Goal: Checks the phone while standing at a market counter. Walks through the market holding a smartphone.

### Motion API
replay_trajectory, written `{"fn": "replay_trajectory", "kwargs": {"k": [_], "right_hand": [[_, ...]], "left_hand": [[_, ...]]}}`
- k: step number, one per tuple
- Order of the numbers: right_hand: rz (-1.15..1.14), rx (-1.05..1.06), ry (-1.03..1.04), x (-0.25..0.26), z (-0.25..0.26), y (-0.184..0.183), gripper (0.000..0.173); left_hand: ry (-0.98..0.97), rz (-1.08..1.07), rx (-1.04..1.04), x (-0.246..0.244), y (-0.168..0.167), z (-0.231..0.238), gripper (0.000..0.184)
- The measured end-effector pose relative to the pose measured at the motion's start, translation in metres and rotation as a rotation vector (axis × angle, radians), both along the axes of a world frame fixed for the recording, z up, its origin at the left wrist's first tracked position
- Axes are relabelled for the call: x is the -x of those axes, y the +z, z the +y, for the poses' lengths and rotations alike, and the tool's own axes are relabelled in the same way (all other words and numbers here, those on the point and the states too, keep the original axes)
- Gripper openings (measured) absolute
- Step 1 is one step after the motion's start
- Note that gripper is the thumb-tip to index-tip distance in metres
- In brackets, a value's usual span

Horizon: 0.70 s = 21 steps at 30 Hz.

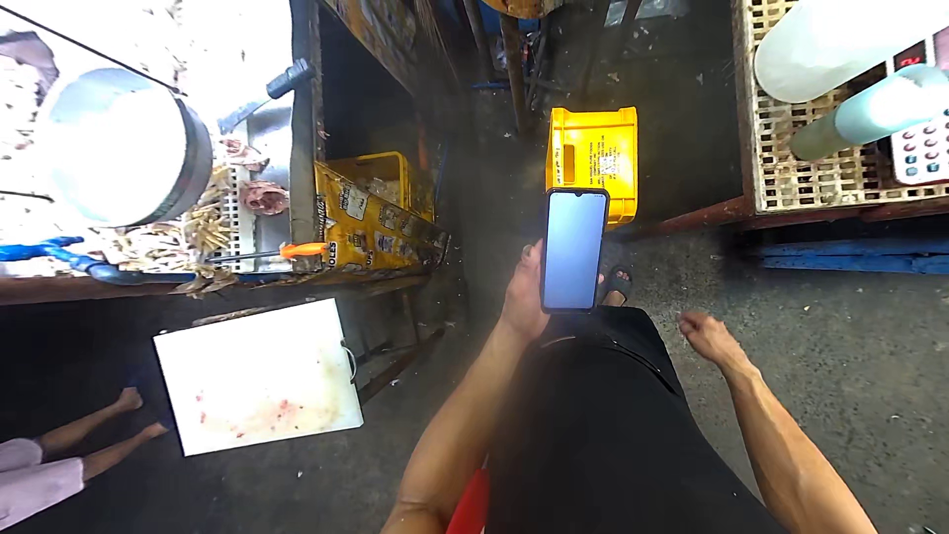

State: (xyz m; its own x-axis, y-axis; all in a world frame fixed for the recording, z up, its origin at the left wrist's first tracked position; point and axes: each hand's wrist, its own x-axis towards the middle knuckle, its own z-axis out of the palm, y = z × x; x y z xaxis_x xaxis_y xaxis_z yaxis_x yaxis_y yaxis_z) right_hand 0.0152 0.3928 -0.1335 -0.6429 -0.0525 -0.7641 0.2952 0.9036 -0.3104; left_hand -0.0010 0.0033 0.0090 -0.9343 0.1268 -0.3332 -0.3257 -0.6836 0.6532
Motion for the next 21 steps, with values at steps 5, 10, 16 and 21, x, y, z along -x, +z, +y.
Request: {"fn": "replay_trajectory", "kwargs": {"k": [5,10,16,21], "right_hand": [[0.322,0.308,-0.158,0.060,-0.057,0.050,0.038],[0.314,0.479,-0.034,0.066,-0.123,0.069,0.037],[0.065,0.503,0.271,0.030,-0.163,0.035,0.039],[-0.070,0.415,0.405,0.019,-0.158,0.022,0.040]], "left_hand": [[-0.003,-0.008,-0.012,-0.002,0.000,0.002,0.074],[0.017,0.005,-0.009,-0.005,0.000,-0.001,0.077],[0.030,0.006,-0.013,-0.004,-0.001,-0.006,0.079],[0.028,0.005,-0.020,-0.002,0.000,-0.010,0.079]]}}
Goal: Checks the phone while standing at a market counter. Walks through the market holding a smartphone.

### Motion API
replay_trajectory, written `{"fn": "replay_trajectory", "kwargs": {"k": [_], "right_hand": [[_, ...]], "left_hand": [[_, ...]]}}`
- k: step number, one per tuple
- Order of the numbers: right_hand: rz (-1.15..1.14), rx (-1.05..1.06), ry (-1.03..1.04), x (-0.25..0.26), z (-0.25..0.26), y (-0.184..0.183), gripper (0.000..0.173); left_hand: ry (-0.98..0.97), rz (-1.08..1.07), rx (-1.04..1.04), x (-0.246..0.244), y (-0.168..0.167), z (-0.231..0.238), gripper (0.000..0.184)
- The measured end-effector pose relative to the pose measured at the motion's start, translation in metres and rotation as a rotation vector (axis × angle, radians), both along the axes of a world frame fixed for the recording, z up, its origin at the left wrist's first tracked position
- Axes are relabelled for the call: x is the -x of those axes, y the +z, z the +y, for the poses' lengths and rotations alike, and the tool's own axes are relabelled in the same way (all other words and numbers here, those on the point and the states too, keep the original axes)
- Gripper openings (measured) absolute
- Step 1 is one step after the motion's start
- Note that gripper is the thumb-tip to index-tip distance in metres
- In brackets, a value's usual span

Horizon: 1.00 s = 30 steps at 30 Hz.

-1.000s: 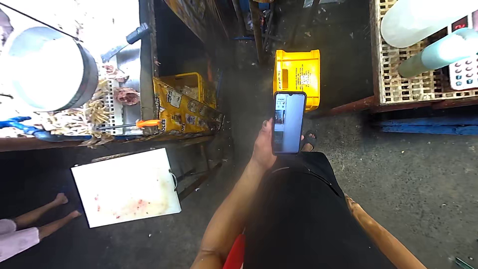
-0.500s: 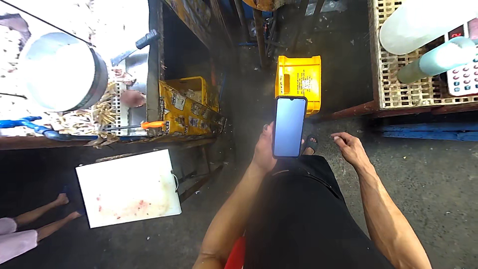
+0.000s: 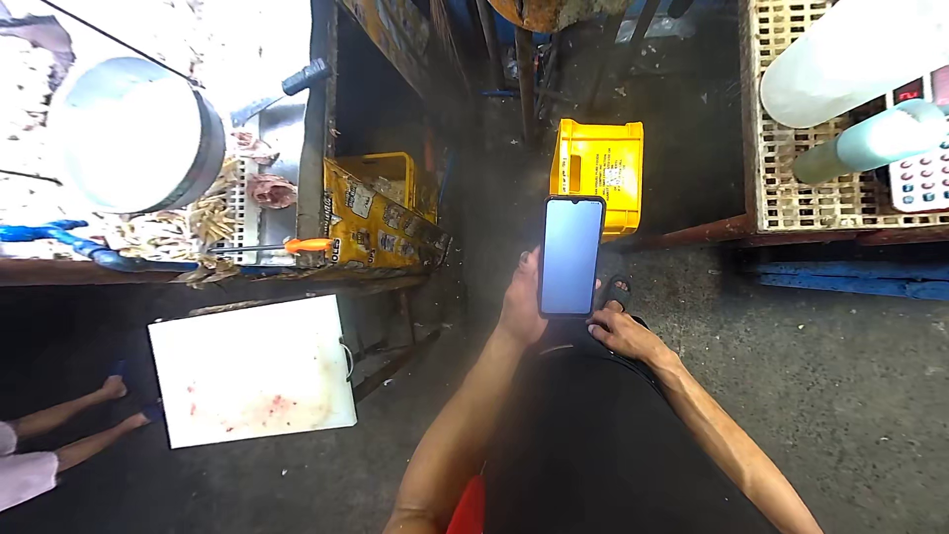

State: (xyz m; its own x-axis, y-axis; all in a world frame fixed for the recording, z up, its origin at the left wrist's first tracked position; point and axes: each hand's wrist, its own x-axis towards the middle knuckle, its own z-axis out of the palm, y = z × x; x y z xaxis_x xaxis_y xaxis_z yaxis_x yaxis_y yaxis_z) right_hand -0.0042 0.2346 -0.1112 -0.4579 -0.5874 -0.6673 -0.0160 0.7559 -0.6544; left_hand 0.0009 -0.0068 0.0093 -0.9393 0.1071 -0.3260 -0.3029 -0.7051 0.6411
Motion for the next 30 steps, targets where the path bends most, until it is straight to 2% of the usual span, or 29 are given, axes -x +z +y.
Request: {"fn": "replay_trajectory", "kwargs": {"k": [4,9,19,30], "right_hand": [[0.039,0.008,-0.050,-0.001,0.002,0.001,0.039],[0.029,0.045,-0.004,-0.003,0.000,-0.001,0.039],[0.084,0.070,-0.050,0.006,-0.005,0.015,0.039],[0.158,0.347,-0.497,0.032,-0.015,0.063,0.033]], "left_hand": [[0.013,0.000,0.003,0.000,0.000,-0.001,0.080],[0.020,0.008,0.011,0.000,-0.002,-0.002,0.077],[0.021,0.012,-0.012,-0.003,-0.003,-0.001,0.076],[0.031,0.022,0.001,-0.006,-0.004,-0.002,0.077]]}}
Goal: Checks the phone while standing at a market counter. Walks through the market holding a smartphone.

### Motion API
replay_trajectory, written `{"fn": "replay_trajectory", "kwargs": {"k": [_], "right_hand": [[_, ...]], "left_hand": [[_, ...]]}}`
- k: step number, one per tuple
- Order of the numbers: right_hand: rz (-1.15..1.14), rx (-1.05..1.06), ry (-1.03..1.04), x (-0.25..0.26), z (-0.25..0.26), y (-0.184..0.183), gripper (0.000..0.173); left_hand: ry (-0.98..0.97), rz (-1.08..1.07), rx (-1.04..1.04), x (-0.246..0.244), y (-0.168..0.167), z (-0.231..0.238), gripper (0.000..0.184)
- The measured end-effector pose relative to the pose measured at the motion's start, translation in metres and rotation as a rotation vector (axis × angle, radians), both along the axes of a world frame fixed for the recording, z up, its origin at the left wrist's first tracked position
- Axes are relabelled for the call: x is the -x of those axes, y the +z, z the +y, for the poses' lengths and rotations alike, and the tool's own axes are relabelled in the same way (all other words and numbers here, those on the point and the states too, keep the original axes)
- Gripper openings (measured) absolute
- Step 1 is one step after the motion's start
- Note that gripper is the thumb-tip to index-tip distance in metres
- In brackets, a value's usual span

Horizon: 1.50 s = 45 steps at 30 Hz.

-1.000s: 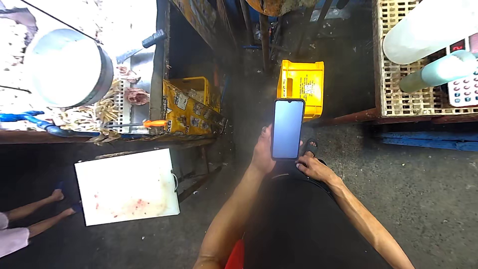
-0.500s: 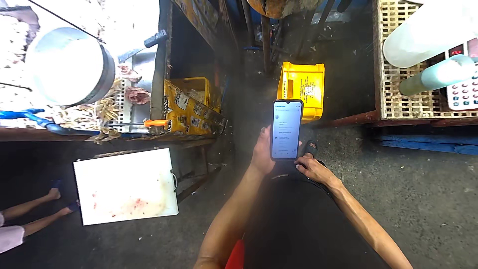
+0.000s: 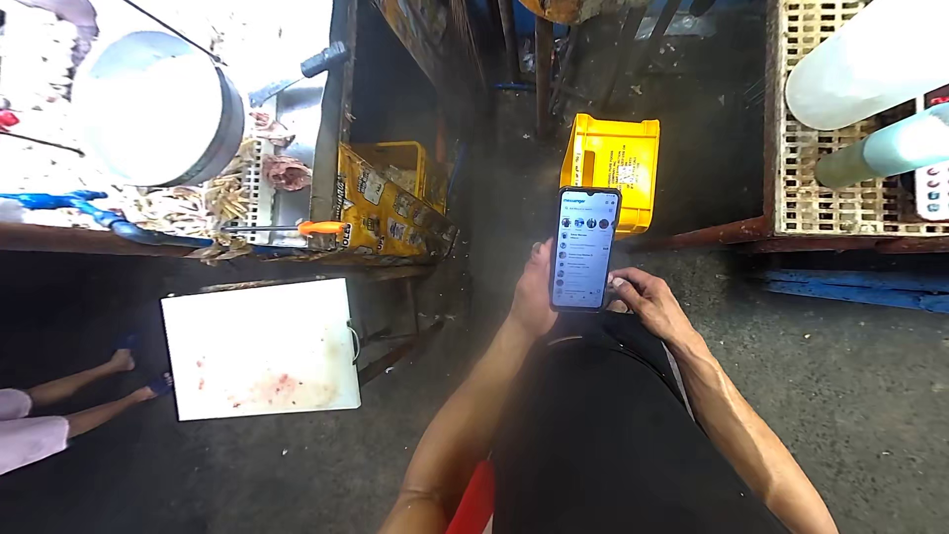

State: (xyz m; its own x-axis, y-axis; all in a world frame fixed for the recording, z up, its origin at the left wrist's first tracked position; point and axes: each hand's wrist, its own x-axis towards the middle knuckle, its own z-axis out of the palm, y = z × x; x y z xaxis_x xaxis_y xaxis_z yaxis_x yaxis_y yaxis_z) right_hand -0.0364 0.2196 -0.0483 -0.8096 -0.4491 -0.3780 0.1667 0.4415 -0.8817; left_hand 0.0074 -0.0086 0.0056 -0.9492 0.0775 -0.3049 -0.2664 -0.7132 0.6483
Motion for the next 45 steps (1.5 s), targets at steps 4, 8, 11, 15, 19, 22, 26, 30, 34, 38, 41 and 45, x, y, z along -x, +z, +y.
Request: {"fn": "replay_trajectory", "kwargs": {"k": [4,8,11,15,19,22,26,30,34,38,41,45], "right_hand": [[0.052,0.100,-0.107,0.000,-0.011,0.019,0.030],[0.062,0.160,-0.135,-0.005,-0.017,0.024,0.030],[0.035,0.174,-0.130,-0.009,-0.019,0.024,0.031],[0.021,0.188,-0.139,-0.012,-0.018,0.022,0.031],[0.034,0.186,-0.136,-0.010,-0.019,0.024,0.032],[0.053,0.170,-0.134,-0.006,-0.019,0.026,0.033],[0.075,0.170,-0.139,0.002,-0.022,0.034,0.034],[0.101,0.196,-0.136,0.009,-0.027,0.041,0.035],[0.114,0.204,-0.120,0.013,-0.031,0.043,0.036],[0.106,0.222,-0.123,0.017,-0.036,0.048,0.038],[0.094,0.243,-0.121,0.021,-0.042,0.055,0.041],[0.115,0.290,-0.129,0.028,-0.053,0.063,0.047]], "left_hand": [[0.001,0.020,-0.001,0.000,0.002,0.000,0.076],[0.020,0.005,0.032,-0.001,0.004,0.000,0.074],[0.025,-0.004,0.032,0.000,0.006,-0.001,0.073],[0.026,-0.009,0.040,-0.001,0.006,-0.002,0.071],[0.025,0.000,0.042,0.000,0.006,-0.003,0.073],[0.024,0.000,0.033,0.000,0.005,-0.004,0.071],[0.020,0.019,0.023,0.001,0.005,-0.005,0.071],[0.035,0.003,0.044,0.001,0.005,-0.005,0.071],[0.049,0.004,0.037,0.000,0.004,-0.007,0.071],[0.051,0.013,0.012,0.001,0.004,-0.007,0.071],[0.044,0.009,0.027,0.001,0.004,-0.008,0.075],[0.036,0.023,0.022,0.001,0.004,-0.008,0.074]]}}
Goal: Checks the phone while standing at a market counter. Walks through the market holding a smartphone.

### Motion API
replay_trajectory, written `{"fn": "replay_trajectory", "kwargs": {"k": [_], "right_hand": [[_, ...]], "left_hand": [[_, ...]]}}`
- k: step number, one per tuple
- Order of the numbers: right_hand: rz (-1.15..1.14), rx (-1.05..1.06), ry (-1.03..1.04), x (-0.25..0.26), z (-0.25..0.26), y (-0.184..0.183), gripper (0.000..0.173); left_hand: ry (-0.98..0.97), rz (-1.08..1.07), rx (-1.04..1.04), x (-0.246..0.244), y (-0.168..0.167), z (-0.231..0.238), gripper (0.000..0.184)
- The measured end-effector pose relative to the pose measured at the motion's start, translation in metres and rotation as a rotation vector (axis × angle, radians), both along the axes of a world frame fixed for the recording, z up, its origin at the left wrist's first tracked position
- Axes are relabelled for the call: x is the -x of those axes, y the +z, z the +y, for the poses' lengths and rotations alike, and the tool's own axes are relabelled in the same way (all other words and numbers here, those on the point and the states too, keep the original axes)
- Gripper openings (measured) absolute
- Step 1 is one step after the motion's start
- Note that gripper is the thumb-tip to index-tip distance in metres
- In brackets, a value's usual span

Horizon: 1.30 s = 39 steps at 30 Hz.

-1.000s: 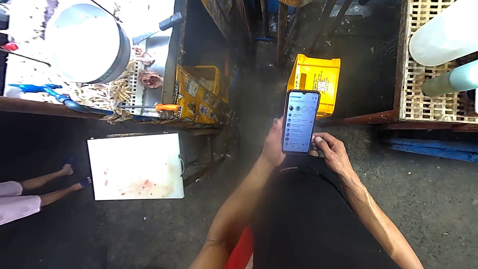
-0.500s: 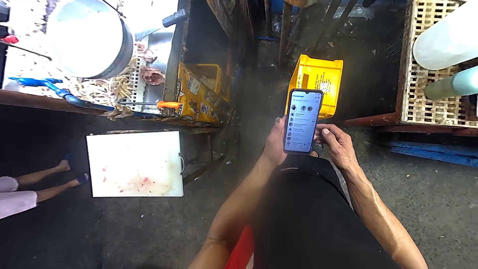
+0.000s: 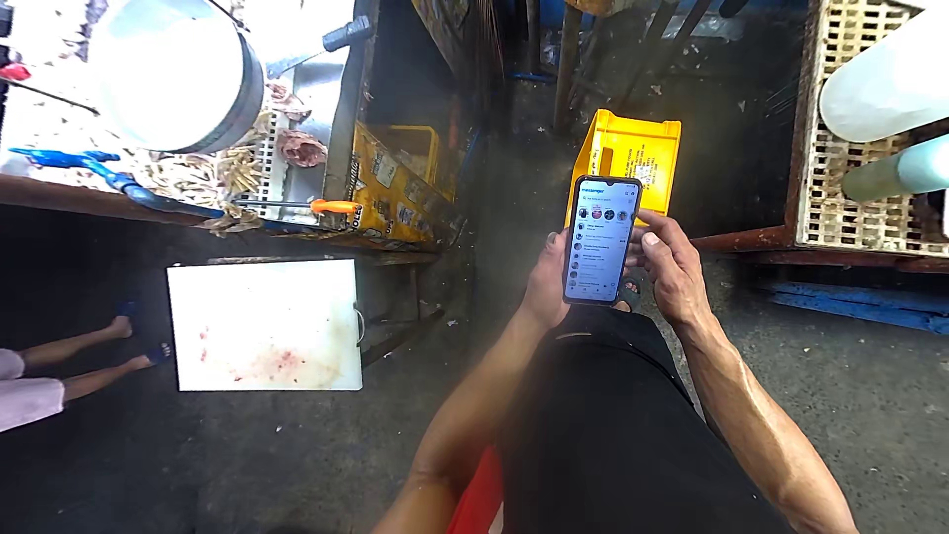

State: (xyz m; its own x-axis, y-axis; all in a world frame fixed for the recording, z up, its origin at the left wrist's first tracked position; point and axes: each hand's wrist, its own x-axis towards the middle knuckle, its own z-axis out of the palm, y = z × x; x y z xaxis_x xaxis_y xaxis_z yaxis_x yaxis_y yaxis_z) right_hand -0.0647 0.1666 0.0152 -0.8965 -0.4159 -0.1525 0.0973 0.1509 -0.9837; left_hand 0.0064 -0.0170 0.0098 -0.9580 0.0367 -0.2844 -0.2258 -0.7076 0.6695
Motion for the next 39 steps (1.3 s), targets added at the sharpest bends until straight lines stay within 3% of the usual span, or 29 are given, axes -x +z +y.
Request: {"fn": "replay_trajectory", "kwargs": {"k": [20,39], "right_hand": [[0.005,0.074,-0.003,0.008,-0.034,0.033,0.068],[-0.010,0.080,-0.008,0.008,-0.041,0.031,0.069]], "left_hand": [[-0.013,0.018,-0.011,-0.003,0.000,0.002,0.071],[-0.006,0.002,-0.014,-0.005,-0.005,0.000,0.073]]}}
